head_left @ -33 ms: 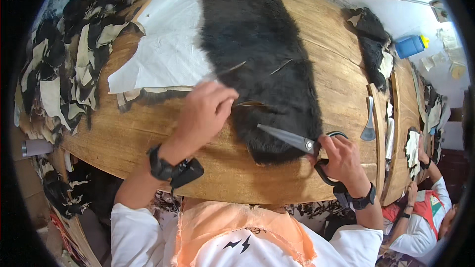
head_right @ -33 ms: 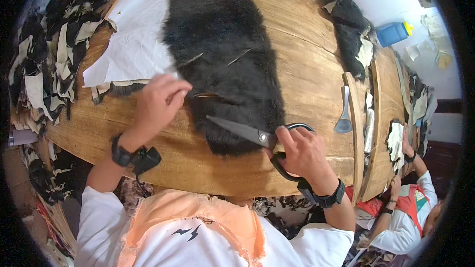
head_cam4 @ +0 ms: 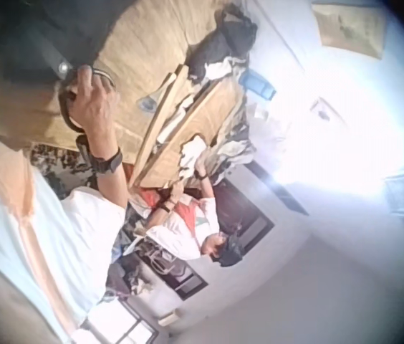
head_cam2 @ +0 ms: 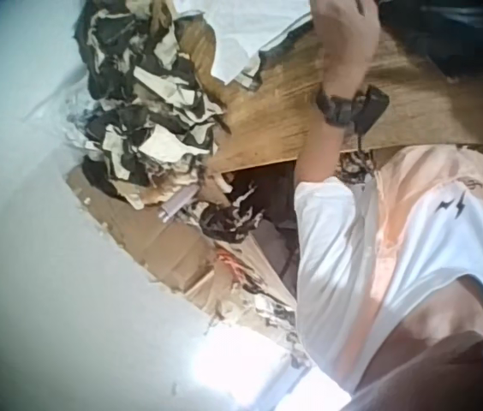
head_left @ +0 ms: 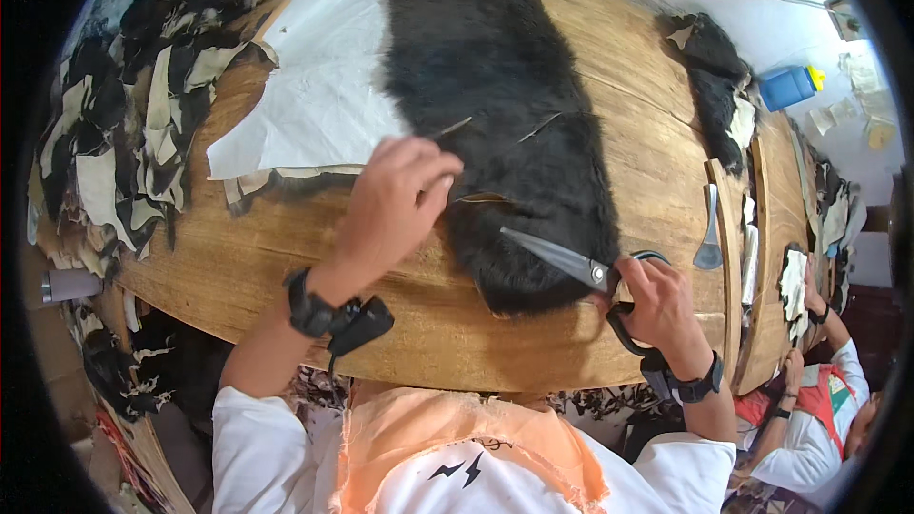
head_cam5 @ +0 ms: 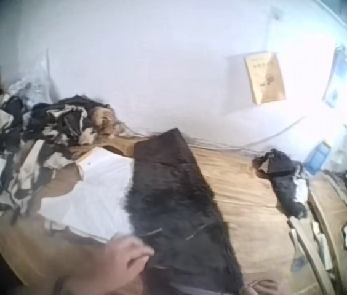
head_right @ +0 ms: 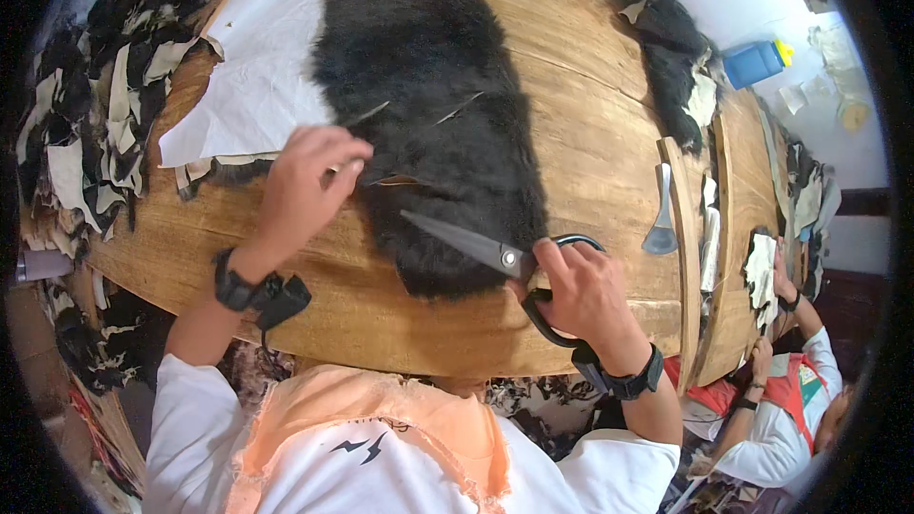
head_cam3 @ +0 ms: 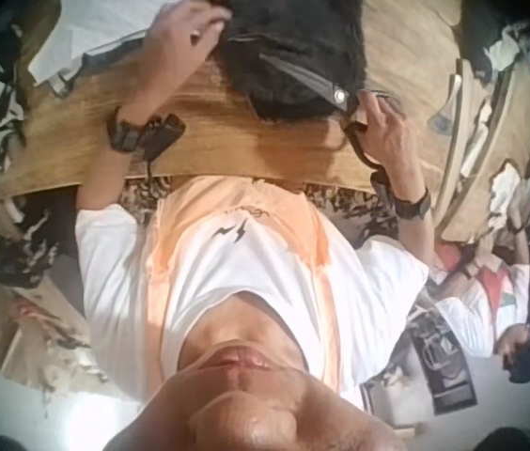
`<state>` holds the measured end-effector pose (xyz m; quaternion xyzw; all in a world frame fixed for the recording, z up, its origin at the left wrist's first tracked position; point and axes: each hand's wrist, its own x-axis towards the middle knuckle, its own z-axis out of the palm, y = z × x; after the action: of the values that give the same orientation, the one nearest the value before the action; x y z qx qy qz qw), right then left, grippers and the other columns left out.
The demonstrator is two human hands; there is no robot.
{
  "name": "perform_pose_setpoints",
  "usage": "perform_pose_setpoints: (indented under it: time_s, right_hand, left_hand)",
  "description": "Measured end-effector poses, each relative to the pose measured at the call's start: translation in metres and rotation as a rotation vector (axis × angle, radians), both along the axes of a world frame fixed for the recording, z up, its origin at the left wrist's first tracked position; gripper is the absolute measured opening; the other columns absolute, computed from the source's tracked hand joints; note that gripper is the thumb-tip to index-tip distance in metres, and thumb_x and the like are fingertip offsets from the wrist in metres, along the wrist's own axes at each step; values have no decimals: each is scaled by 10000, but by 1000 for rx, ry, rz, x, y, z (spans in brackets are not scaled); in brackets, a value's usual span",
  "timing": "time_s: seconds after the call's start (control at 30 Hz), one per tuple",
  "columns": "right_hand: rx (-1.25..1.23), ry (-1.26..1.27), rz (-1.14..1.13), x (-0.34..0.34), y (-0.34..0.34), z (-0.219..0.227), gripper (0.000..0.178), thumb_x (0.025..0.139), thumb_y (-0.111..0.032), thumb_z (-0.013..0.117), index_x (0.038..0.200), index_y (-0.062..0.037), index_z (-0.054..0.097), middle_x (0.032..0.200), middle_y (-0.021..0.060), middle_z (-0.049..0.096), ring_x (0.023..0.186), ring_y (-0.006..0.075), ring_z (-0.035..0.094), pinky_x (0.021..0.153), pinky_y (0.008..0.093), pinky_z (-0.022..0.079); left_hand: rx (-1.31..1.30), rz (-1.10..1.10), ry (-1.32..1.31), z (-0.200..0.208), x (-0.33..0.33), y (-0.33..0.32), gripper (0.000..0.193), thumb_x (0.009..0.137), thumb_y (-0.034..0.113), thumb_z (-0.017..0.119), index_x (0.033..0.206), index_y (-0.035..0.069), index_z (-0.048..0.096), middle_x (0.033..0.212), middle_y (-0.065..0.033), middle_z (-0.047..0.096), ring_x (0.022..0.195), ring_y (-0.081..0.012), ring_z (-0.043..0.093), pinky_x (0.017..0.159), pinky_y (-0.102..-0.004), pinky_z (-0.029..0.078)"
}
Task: The recorder is cutting, measuring, and arranging fur hides and lining materials on a workshop table.
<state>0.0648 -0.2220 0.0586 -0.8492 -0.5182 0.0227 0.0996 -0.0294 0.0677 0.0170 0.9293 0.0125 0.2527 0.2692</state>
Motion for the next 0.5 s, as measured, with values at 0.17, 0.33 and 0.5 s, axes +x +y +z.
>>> perform_pose_setpoints:
  time_s: [0.17, 0.33, 0.5]
  right_hand:
    - [38, -4, -120, -3, -1, 5, 357, 692, -310, 717, 818, -51, 505, 638, 98, 568, 591, 277, 581, 493, 358, 438]
    - [32, 64, -270, 0, 4, 7, 366, 699, -273, 721, 865, -37, 496, 579, 108, 536, 541, 295, 559, 479, 363, 420]
    - [67, 55, -204, 0, 29, 15, 383, 693, -256, 724, 885, -19, 492, 570, 118, 524, 529, 297, 547, 482, 364, 416]
  left_hand:
    - [-177, 141, 250, -22, 16, 25, 222, 748, 49, 614, 968, 17, 605, 851, -101, 578, 712, -185, 566, 661, -272, 458]
    - [-534, 127, 390, 0, -11, 37, 267, 720, 49, 638, 982, 5, 613, 819, -84, 631, 665, -127, 583, 626, -245, 469]
    - [-781, -116, 809, 47, -111, 106, 208, 762, 92, 637, 951, 8, 628, 858, -44, 645, 738, -81, 579, 663, -224, 460]
